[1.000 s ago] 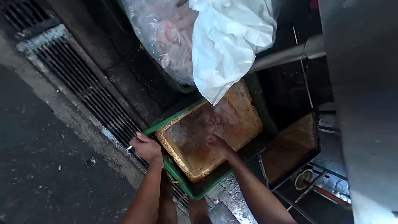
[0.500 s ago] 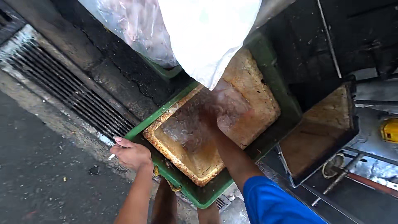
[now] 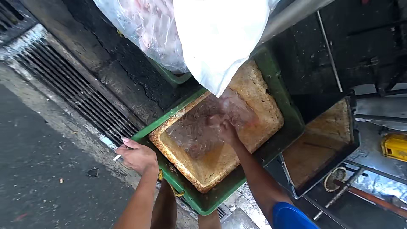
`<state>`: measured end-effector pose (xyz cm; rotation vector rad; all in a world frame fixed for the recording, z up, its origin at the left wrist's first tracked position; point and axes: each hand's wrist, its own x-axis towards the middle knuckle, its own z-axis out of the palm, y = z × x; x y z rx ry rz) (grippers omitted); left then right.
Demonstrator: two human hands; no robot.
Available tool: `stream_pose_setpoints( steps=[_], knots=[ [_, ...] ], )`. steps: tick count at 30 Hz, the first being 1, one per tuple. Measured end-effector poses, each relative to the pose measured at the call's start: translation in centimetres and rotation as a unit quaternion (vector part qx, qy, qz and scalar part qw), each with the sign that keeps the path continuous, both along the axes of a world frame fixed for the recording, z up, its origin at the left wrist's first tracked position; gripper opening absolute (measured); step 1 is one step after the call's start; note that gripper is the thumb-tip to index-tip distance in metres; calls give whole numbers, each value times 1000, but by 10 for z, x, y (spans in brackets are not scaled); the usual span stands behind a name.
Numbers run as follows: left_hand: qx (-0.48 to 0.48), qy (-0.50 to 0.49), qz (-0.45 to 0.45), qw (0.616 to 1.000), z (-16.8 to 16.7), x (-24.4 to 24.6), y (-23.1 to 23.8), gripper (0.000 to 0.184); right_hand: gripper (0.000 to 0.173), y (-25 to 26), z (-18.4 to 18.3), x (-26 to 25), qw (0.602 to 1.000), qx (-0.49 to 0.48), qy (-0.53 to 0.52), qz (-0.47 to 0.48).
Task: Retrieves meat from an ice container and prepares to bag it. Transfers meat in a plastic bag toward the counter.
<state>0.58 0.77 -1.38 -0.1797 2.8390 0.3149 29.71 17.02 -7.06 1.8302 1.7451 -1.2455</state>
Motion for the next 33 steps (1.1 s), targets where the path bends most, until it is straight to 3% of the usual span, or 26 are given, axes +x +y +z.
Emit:
stream_pose_setpoints(
  steps=[3,5,6,9,10,11,14,16,18,19,21,24,29,30,33],
  knots=[
    [-9,-3,8,1000,-1,0,-3,55,39,29,-4,-3,989,65,5,-133],
    [-4,-5,14,1000,-2,0,-2,56,41,38,-10,-5,989,58,21,-132],
    [-3,-6,14,1000,-2,0,-2,56,42,40,-9,-8,995,29,43,-86],
    [1,-5,17,1000,-2,0,-2,58,38,38,-8,-18,978,-38,73,190],
    [3,-3,18,1000,-2,0,-2,58,37,39,-7,-18,966,-1,48,253],
    [5,-1,18,1000,-3,0,-2,58,35,43,-5,-13,964,60,20,258],
    [6,0,21,1000,-3,1,-3,57,44,75,-26,25,971,210,-81,83],
    [3,-5,19,1000,-1,1,-2,55,61,93,-50,53,965,181,-187,-19],
    [-1,-4,14,1000,0,1,-1,54,81,91,-67,75,962,98,-249,-51],
    [-4,2,11,1000,-1,1,-2,54,83,85,-71,74,961,65,-264,-47],
    [-1,2,9,1000,-4,1,-2,56,73,69,-74,60,956,36,-288,-44],
    [5,-3,16,1000,-5,2,-9,64,55,32,-80,32,973,53,-213,-68],
    [8,-4,10,1000,-4,2,-6,67,48,-51,-60,-6,955,239,-156,-87],
    [7,-1,9,1000,-5,1,-6,67,51,-74,-59,-12,953,225,-164,-116],
    [3,5,12,1000,-8,3,-9,67,55,-137,-52,-31,945,58,-163,-276]
  ],
)
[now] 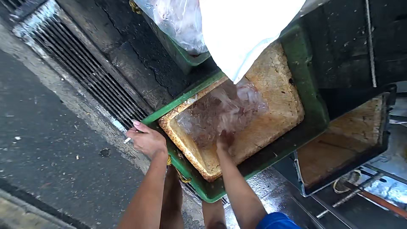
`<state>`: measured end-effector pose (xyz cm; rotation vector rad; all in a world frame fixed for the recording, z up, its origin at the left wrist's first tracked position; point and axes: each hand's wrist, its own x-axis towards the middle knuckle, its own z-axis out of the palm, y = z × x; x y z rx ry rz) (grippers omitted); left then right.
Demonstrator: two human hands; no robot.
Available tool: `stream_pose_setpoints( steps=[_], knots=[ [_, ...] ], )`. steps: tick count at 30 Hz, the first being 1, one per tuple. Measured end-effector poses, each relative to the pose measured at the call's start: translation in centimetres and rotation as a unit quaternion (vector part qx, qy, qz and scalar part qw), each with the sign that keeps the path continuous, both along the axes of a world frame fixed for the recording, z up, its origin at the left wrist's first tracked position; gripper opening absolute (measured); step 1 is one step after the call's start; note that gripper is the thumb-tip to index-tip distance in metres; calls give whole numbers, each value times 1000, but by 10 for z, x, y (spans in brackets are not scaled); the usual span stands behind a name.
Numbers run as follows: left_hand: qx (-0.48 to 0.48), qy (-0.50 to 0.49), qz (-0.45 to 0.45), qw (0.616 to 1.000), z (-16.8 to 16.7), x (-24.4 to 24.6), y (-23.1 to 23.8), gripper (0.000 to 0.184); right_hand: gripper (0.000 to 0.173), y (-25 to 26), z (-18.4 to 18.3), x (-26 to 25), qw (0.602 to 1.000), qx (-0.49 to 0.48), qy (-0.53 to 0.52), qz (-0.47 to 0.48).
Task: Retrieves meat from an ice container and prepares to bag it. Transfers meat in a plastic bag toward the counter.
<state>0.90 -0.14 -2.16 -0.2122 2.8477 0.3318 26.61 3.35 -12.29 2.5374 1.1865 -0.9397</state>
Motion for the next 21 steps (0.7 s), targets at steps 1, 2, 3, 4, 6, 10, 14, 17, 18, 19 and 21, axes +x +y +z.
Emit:
stream_pose_setpoints(
  steps=[1,2,3,4,6,10,14,17,18,19,21],
  knots=[
    [-3,0,2,1000,0,0,1,67,58,-15,2,-5,998,-32,28,-47],
    [-4,2,2,1000,-1,0,2,67,61,-24,1,-9,996,-50,46,-59],
    [-4,3,2,1000,0,0,2,66,61,-31,0,-14,997,-47,49,-35],
    [-6,5,0,1000,1,0,2,65,59,-35,0,-17,998,-36,42,11],
    [-9,4,-1,1000,2,0,3,64,47,-29,1,-24,990,4,16,140],
    [-11,-4,1,1000,3,-1,5,64,41,15,-2,-58,936,60,66,339],
    [-6,5,-2,1000,1,0,3,63,47,33,-44,-102,790,97,193,574],
    [-7,7,-7,1000,1,-2,5,61,57,47,-56,-126,700,48,231,674],
    [-9,6,-6,1000,1,-1,4,62,57,50,-59,-127,689,51,230,686],
    [-10,2,-5,1000,1,0,3,64,54,53,-61,-124,674,58,224,702],
    [-15,-3,-2,1000,2,0,3,65,49,60,-64,-107,644,58,222,730]
  ],
)
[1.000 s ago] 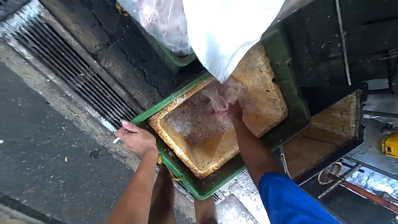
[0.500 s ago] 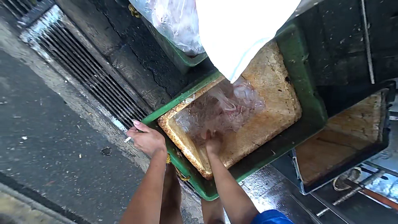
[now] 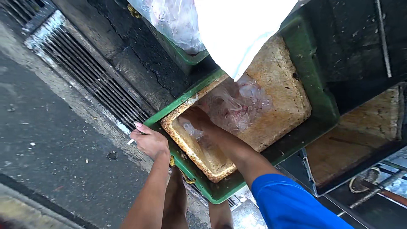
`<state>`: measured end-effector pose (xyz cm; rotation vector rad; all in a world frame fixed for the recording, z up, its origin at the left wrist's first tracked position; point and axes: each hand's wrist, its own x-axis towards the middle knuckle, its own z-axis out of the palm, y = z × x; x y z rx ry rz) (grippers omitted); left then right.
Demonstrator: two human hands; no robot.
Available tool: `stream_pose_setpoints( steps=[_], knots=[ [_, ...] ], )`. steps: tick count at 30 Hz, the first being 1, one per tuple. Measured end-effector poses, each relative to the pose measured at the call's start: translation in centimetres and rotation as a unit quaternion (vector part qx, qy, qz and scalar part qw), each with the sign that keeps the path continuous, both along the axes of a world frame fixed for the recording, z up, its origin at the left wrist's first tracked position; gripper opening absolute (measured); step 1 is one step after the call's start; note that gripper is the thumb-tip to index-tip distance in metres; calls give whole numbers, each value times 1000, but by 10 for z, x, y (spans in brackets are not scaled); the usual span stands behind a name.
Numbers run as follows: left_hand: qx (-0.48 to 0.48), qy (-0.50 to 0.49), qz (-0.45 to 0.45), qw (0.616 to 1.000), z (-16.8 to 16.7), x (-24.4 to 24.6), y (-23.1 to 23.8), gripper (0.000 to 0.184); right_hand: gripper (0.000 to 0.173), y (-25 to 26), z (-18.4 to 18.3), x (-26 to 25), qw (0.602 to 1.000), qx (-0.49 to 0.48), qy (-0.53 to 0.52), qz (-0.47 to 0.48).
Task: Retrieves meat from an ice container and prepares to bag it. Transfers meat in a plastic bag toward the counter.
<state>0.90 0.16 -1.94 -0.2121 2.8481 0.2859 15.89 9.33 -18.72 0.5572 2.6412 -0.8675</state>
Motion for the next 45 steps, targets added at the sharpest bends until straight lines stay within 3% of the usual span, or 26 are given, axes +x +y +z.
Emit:
stream_pose_setpoints(
  steps=[3,5,8,11,14,17,19,21,24,27,31,33,36,39,41,45],
  knots=[
    [16,-7,4,1000,3,-2,1,61,40,14,5,63,998,-44,-39,20],
    [24,-17,6,1000,4,-1,0,59,47,30,19,113,990,-64,-126,4],
    [17,-20,11,1000,2,-2,-1,58,44,55,42,159,964,-55,-258,-37],
    [27,-28,14,999,3,-4,0,57,41,56,75,134,928,-47,-362,-78],
    [23,-31,8,999,2,-2,-2,56,36,35,89,77,951,9,-291,-103],
    [16,-24,7,1000,2,-5,-2,54,34,19,47,23,990,12,-134,-39],
    [17,-26,7,999,2,-5,0,54,37,21,9,4,996,14,-85,-4],
    [16,-24,6,1000,1,-5,0,54,36,34,0,2,995,1,-93,-41],
    [17,-19,4,1000,1,-6,0,55,39,51,-2,49,988,65,-86,-114],
    [16,-15,6,1000,1,-4,-1,53,41,63,-2,102,967,90,-211,-111],
    [12,-12,8,1000,2,-4,2,48,44,73,56,67,910,22,-394,-130],
    [14,-15,10,1000,1,-5,2,49,38,70,62,45,924,24,-349,-152],
    [16,-20,6,1000,1,-6,2,50,40,64,21,31,948,10,-252,-196],
    [17,-10,5,1000,3,-4,4,48,47,59,-16,22,929,5,-258,-267],
    [12,-3,4,1000,2,-6,6,47,47,61,-20,9,917,18,-262,-300],
    [6,-13,4,1000,1,-5,2,48,53,63,-22,13,942,99,-237,-215]
  ],
)
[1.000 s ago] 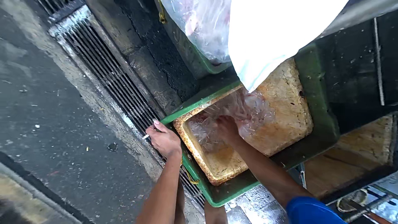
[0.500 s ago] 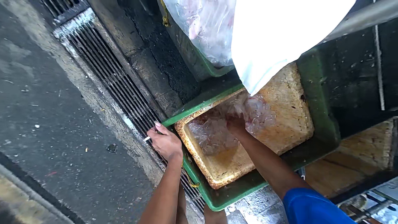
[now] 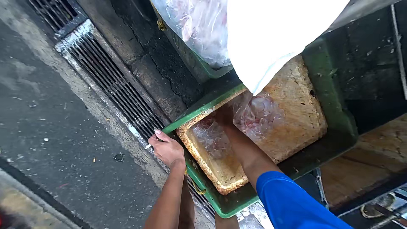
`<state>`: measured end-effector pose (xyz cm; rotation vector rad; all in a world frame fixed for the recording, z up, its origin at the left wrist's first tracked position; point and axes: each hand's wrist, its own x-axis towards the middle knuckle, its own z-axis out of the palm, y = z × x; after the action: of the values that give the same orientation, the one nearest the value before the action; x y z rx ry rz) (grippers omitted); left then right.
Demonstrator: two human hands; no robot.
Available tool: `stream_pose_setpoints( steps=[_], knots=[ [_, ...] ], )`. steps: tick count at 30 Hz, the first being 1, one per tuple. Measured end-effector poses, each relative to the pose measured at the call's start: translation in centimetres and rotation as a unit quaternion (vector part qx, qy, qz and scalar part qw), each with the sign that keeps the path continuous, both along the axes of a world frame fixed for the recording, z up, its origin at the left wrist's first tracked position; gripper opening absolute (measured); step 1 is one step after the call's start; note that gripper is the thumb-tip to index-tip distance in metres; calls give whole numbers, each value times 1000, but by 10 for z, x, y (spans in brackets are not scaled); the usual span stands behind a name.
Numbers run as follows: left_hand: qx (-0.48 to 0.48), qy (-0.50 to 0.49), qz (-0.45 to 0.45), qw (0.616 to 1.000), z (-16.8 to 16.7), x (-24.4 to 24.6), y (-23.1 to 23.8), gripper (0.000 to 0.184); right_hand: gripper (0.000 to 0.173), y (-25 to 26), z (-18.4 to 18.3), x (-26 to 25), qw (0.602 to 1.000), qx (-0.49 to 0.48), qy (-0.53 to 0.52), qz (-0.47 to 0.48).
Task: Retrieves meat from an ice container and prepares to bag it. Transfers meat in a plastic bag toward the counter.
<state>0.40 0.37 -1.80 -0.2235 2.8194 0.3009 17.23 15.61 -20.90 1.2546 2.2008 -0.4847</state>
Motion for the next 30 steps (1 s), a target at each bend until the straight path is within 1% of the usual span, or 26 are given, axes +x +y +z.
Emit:
stream_pose_setpoints(
  steps=[2,4,6,8,9,10,12,14,15,16,17,18,19,20,21,22,23,24,25,26,27,28,29,30],
  knots=[
    [-3,-2,0,1000,2,1,1,49,49,1,0,19,999,-38,17,28],
    [-9,4,-2,1000,3,1,1,50,43,-4,10,32,990,-117,41,70],
    [-5,6,-2,1000,4,2,2,50,38,-19,24,40,971,-205,75,99],
    [-2,1,-2,1000,4,1,2,49,39,-41,31,50,959,-253,84,95],
    [-5,0,-3,1000,5,2,0,49,46,-53,40,53,958,-269,83,60],
    [-6,0,-4,1000,4,2,-2,50,55,-62,51,54,955,-285,83,1],
    [5,4,-5,1000,4,2,0,51,74,-65,73,53,950,-267,77,-144],
    [11,8,-6,1000,6,3,1,51,85,-62,89,59,937,-240,45,-251],
    [12,9,-4,1000,7,2,2,51,85,-58,93,65,925,-236,47,-294],
    [13,6,-3,1000,8,2,2,51,82,-51,97,71,904,-242,77,-345],
    [12,4,-3,1000,8,2,1,51,72,-44,99,78,875,-247,124,-397],
    [13,2,-4,1000,8,2,1,52,65,-35,101,85,837,-255,180,-450],
    [16,-1,-5,1000,8,2,1,52,60,-24,101,90,791,-252,239,-503],
    [16,-2,-5,1000,8,2,2,53,58,-12,102,96,758,-247,287,-532],
    [15,-1,-4,1000,7,1,3,53,56,2,103,102,746,-237,313,-538],
    [15,-3,-2,1000,6,1,3,52,55,17,106,108,756,-206,319,-534],
    [13,-2,-1,1000,6,2,2,52,57,29,111,112,784,-146,298,-525],
    [10,1,0,1000,5,1,0,52,67,41,113,112,830,-65,235,-501],
    [11,5,-2,1000,4,1,0,52,83,51,114,109,872,11,151,-466],
    [11,10,-5,1000,4,2,1,52,92,55,113,103,896,72,84,-430],
    [11,12,-7,1000,5,3,1,52,86,51,109,96,912,116,59,-388],
    [11,14,-8,1000,4,3,2,52,68,43,100,86,931,133,65,-334],
    [10,15,-7,1000,4,1,3,52,50,35,87,74,951,109,88,-276],
    [6,13,-7,1000,4,1,2,52,39,26,70,61,969,47,106,-217]
  ],
)
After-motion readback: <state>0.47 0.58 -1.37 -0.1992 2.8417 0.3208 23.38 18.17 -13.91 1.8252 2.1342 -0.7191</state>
